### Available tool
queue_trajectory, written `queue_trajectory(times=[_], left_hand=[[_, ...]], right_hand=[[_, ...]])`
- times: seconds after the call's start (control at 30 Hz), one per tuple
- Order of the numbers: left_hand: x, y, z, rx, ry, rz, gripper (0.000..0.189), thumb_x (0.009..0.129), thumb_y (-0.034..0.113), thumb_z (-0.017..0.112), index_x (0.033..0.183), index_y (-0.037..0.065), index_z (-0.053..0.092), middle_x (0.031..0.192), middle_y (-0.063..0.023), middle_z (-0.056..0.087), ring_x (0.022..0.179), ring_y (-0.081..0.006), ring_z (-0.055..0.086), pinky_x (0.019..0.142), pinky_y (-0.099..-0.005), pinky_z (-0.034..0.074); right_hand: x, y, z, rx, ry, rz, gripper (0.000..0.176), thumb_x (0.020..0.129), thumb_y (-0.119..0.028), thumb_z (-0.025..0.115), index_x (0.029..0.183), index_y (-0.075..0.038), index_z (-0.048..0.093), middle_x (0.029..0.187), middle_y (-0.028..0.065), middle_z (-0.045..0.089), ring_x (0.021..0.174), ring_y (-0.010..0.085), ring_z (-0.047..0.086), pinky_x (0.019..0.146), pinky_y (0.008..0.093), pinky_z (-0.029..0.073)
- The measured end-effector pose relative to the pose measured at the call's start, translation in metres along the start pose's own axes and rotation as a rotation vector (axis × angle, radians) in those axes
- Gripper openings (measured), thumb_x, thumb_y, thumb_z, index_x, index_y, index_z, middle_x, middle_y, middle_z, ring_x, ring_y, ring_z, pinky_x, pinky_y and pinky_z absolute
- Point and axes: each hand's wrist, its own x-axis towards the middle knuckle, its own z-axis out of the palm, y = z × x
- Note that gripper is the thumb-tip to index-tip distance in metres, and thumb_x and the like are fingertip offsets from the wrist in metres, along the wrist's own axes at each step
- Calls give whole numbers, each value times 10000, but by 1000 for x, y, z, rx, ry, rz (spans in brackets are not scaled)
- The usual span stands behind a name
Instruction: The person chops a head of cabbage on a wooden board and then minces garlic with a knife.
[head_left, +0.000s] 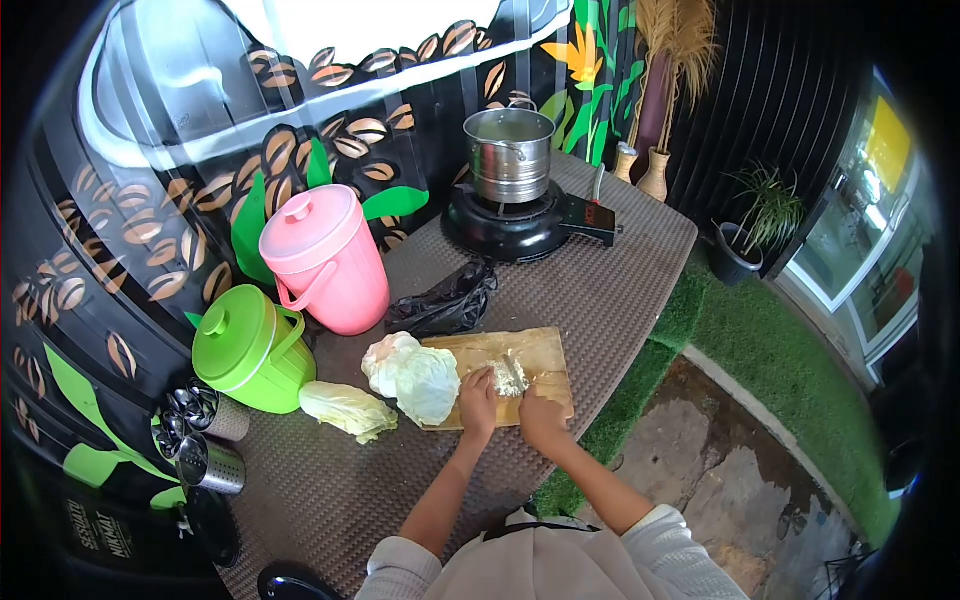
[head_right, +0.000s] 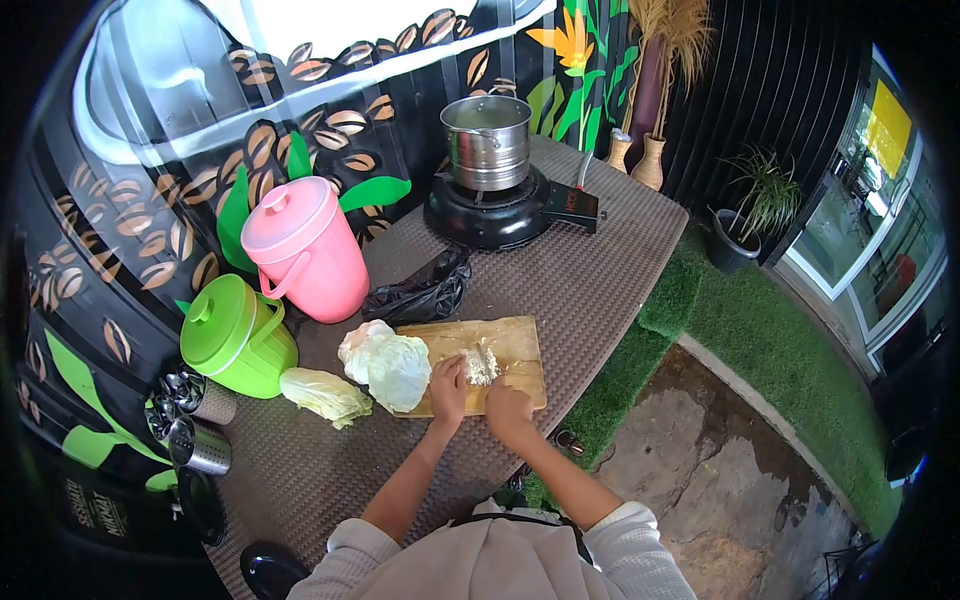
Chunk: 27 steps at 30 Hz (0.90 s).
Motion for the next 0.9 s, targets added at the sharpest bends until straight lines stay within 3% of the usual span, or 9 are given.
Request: queue_trajectory(times=[0.1,0.2,0.37,0.5,0.57,0.7,0.77,0.9], left_hand=[[0,-3,0,-68,-8,-36,198,878,24,571,1034,-37,676,1046,-164,666,991,-333,601,880,-400,479],[0,0,-2,-88,0,-51,192,880,28,572,1025,-34,682,1035,-167,670,990,-328,603,877,-394,480],[2,3,-3,-63,5,-18,190,869,13,583,1023,-31,685,1044,-164,670,996,-321,605,877,-385,485],[-2,-2,1,-76,12,-37,190,873,22,584,1028,-25,685,1044,-159,671,1002,-322,604,888,-387,482],[-1,-1,-1,-87,10,-42,187,880,30,580,1025,-24,686,1047,-158,670,1002,-323,604,890,-390,480],[-1,3,-4,-45,-1,-37,168,889,26,573,997,-22,692,1048,-152,671,998,-318,607,874,-392,489],[-2,2,-4,-66,-4,-24,164,888,23,573,991,-23,691,1047,-150,672,999,-318,607,872,-391,489],[-4,1,-4,-123,-21,-22,166,894,24,558,980,-22,692,1049,-151,670,1017,-325,599,892,-399,478]], right_hand=[[-4,-12,18,102,36,0,298,845,-135,571,1086,25,498,786,180,695,712,327,704,634,430,559],[2,-18,40,215,54,154,296,835,-105,563,1085,38,495,788,207,685,742,340,702,655,436,557],[32,8,18,227,46,-42,225,884,-103,489,1064,32,490,811,230,678,742,386,688,645,479,545],[5,-5,24,173,41,-53,196,879,-92,493,1039,22,485,812,231,677,739,391,685,634,482,546],[-10,-23,51,301,105,159,208,860,-90,526,1029,21,480,814,239,674,742,393,686,634,467,551],[-4,-20,30,250,127,75,213,867,-97,524,1030,29,470,795,242,672,727,384,690,630,460,558],[4,-7,17,149,85,-72,200,890,-115,500,1034,19,466,769,226,675,700,372,692,633,459,560],[-14,-11,25,232,30,43,223,884,-122,517,1043,25,465,777,225,677,731,364,696,645,460,561]])
